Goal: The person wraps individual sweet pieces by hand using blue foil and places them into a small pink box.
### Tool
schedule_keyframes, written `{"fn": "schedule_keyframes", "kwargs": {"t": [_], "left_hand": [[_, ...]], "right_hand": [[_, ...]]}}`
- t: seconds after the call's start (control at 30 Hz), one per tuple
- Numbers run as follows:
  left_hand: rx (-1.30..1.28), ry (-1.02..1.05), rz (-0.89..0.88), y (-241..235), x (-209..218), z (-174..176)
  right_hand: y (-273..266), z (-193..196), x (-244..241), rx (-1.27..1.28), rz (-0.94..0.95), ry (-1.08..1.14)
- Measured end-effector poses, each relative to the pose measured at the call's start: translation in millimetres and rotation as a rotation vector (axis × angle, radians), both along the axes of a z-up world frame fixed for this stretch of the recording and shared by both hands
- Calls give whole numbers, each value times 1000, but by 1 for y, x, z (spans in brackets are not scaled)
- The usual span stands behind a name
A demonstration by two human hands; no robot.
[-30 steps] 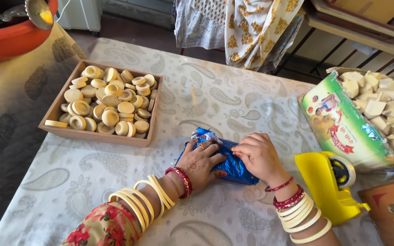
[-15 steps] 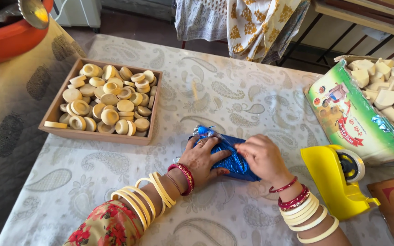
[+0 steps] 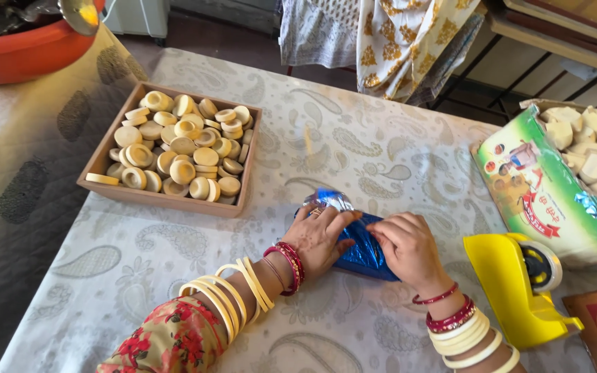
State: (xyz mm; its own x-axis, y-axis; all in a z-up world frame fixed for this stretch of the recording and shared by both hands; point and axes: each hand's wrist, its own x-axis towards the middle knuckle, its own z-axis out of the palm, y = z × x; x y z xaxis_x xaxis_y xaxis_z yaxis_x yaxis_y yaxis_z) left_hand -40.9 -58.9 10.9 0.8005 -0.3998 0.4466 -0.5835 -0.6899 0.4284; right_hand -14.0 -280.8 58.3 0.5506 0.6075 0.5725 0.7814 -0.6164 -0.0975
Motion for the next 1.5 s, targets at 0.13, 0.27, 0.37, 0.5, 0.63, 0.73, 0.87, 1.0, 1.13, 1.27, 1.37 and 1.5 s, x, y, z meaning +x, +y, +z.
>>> {"fn": "schedule_keyframes", "kwargs": {"t": [0.13, 0.27, 0.37, 0.5, 0.63, 0.73, 0.87, 1.0, 1.13, 1.27, 1.37, 1.5], "left_hand": [[-105, -17, 29, -6, 3, 4], [-65, -23, 93, -12, 16, -20], [-141, 20, 160, -13, 18, -23], [-165, -49, 148, -12, 17, -24], [-76, -162, 74, -8, 16, -30], [-39, -200, 57, -8, 17, -31], [18, -165, 41, -6, 12, -24], [89, -421, 64, -1, 4, 6], [158, -683, 80, 2, 5, 11], [203, -522, 36, -3, 12, -13], [191, -387, 31, -2, 11, -14], [120, -417, 86, -4, 12, -2]], "right_hand": [[5, 4, -7, -104, 1, -39], [5, -1, -20, -133, 38, -124], [-6, -11, -34, -100, 96, -122], [-22, -16, -39, -233, 344, 121], [-43, -28, -21, -195, 214, 173], [-41, -28, -15, -164, 173, 211], [-32, -24, -21, -126, 135, 260], [-27, -21, -24, -107, 71, 257], [-26, -21, -25, -76, 78, 268], [-19, -17, -27, -63, 57, 305], [-12, -15, -26, -197, 69, 201], [-6, -16, -20, -218, 60, 177]]}}
